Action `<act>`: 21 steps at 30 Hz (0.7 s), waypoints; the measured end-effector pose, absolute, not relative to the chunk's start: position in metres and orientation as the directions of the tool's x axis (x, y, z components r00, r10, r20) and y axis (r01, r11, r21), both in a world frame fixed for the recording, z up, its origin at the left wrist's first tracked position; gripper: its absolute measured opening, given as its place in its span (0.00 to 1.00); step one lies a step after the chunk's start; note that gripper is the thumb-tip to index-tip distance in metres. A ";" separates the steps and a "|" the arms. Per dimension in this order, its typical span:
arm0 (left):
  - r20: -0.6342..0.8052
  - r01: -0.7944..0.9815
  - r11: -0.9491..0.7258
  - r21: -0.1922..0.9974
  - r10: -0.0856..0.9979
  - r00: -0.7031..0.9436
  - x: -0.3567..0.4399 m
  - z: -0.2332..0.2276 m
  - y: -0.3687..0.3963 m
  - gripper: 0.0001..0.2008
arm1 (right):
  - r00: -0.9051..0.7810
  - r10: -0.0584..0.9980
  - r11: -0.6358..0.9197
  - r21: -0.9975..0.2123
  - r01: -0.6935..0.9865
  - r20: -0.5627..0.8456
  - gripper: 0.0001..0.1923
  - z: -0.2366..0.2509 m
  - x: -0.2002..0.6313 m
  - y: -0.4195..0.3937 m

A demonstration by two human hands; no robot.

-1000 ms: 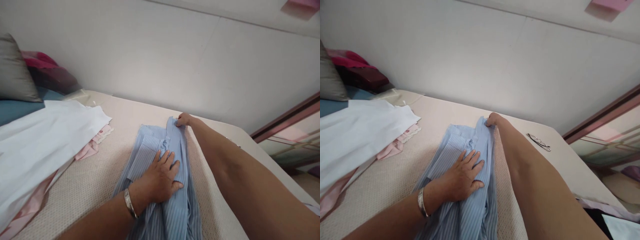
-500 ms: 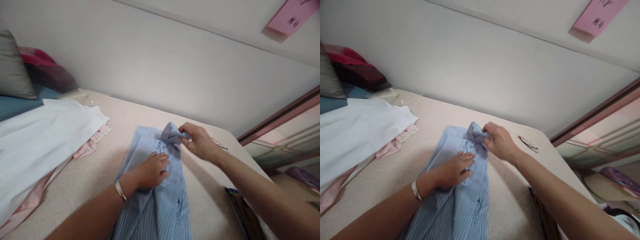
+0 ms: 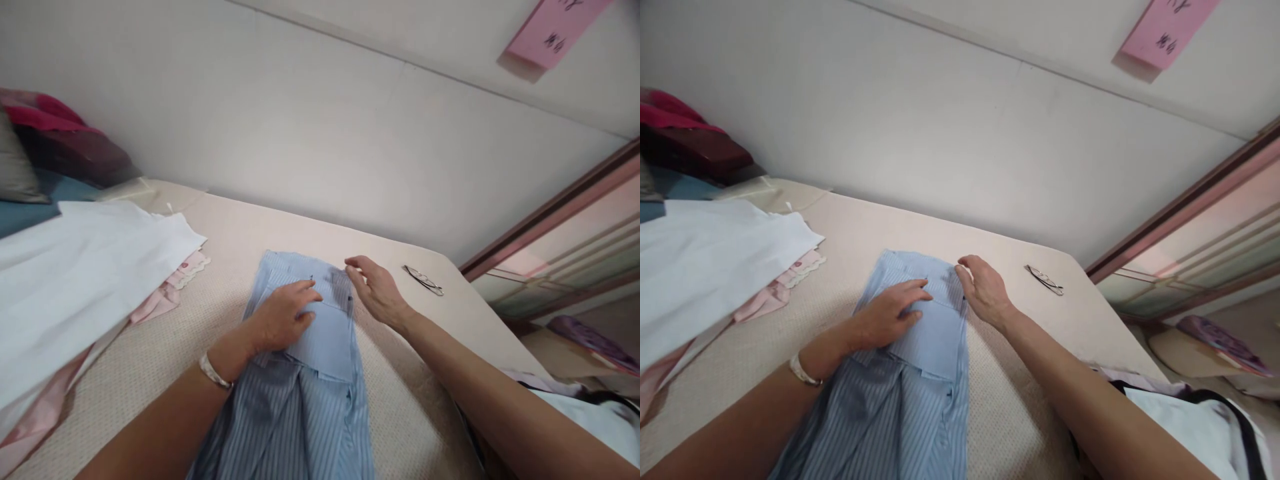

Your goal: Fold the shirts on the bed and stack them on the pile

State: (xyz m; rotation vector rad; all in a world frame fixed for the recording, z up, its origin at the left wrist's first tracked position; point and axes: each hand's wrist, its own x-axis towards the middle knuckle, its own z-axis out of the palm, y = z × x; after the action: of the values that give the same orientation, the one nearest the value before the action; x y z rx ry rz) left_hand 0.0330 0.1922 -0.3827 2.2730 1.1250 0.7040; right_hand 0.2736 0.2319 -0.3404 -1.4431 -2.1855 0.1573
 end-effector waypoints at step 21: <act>-0.017 0.844 -0.506 0.178 0.856 0.516 0.029 -0.373 0.153 0.26 | -0.317 0.942 0.335 -0.347 0.876 0.110 0.27 -0.345 0.243 0.040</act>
State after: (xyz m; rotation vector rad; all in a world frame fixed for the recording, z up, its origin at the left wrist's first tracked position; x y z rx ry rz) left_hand 0.0289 0.1526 -0.3726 2.5897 1.4649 0.1097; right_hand 0.2434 0.0399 -0.3452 -1.6267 -2.3120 0.3231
